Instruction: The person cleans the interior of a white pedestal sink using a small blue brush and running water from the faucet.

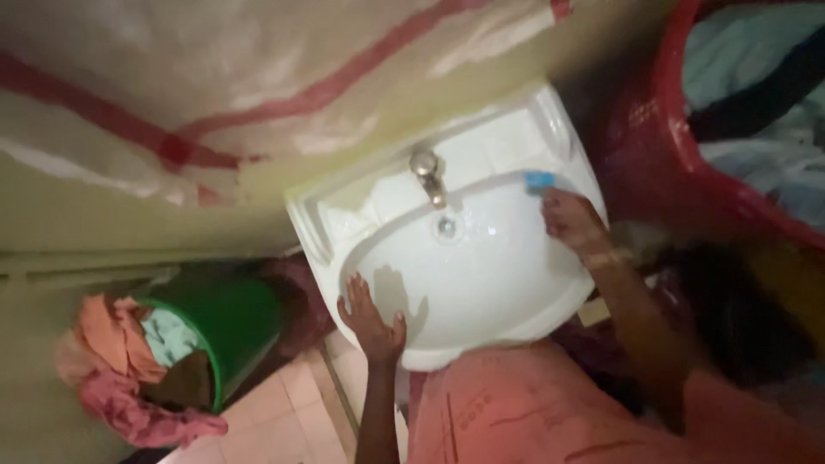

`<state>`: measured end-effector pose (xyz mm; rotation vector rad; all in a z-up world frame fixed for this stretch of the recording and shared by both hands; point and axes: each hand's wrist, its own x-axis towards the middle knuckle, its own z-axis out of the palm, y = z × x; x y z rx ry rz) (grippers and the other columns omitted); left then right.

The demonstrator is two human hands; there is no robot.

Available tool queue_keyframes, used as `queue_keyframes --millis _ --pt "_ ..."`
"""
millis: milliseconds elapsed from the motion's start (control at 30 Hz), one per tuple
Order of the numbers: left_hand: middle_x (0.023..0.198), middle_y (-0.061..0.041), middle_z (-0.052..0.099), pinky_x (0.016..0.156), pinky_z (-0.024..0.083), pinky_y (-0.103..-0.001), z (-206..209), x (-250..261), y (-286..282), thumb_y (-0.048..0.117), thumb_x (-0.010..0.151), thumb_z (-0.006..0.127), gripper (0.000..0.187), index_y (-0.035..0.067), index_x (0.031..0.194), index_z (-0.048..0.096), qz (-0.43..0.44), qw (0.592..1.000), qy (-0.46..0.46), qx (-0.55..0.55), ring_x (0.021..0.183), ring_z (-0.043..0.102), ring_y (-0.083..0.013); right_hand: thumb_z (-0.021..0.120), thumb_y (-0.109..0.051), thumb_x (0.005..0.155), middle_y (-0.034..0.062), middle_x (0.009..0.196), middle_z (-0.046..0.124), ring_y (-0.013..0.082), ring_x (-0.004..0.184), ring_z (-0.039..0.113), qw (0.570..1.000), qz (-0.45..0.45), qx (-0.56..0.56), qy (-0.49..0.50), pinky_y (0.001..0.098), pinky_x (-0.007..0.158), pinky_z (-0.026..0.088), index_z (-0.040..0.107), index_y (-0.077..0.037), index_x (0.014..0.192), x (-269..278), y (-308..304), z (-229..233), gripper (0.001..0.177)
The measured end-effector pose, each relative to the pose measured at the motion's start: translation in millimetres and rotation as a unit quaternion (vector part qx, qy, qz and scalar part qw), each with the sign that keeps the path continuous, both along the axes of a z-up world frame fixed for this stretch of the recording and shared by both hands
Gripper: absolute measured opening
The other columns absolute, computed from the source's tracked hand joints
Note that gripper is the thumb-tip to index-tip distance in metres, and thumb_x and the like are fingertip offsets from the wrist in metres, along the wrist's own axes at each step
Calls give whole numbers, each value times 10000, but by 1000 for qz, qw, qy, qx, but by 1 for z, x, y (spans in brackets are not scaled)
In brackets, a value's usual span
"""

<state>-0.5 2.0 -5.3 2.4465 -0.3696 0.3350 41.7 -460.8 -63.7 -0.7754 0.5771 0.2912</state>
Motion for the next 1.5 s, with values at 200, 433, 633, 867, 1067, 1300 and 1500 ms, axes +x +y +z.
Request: queue_keyframes --millis 200,433,633,867,1067,1300,1500 --pt "1636 -279 350 1267 77 -590 6 -3 -1 337 876 591 845 -67 1556 292 -11 1000 0 -16 1573 268 -413 566 -304 1004 -36 581 439 95 420 360 982 125 -109 94 265 338 274 699 -163 1135 76 132 -79 233" --pt "1623 -255 367 1262 93 -596 2 0 -2 337 866 610 837 -52 1545 312 -9 1000 3 -9 1563 268 -416 544 -316 988 -17 611 507 101 444 435 922 334 -191 -53 267 365 350 684 -29 1128 54 244 -70 349" --pt "1645 -259 353 1279 110 -589 6 -3 0 319 882 614 824 -48 1557 315 9 1000 -8 -20 1579 274 -401 514 -173 1002 -124 581 376 20 432 325 989 139 -57 -17 208 388 279 676 -163 1291 48 81 -82 331" --pt "1631 -251 357 1260 94 -594 10 -2 -1 281 835 645 849 -59 1541 319 -6 999 1 -32 1564 277 -395 515 -239 1054 -70 584 439 66 413 375 979 182 -71 62 228 350 278 619 -51 1247 56 189 -82 290" --pt "1630 -254 351 1259 91 -594 10 -1 1 272 819 656 862 -55 1542 317 1 1000 -3 -26 1564 270 -403 483 -179 1005 -66 675 516 29 479 429 987 111 110 48 176 398 308 645 -42 1304 47 93 -61 367" --pt "1627 -265 349 1254 91 -603 11 0 -1 245 800 663 880 -49 1546 301 -13 1000 7 -28 1551 276 -424 553 -287 1038 -68 599 478 63 432 399 970 180 143 79 218 371 308 568 -168 846 57 158 -79 226" --pt "1649 -268 323 1280 93 -600 -3 -1 0 289 866 632 863 -37 1576 264 7 998 -34 -51 1571 269 -420 488 -266 968 -83 566 425 43 411 341 993 28 -51 106 197 357 234 679 -225 976 44 86 -44 196"
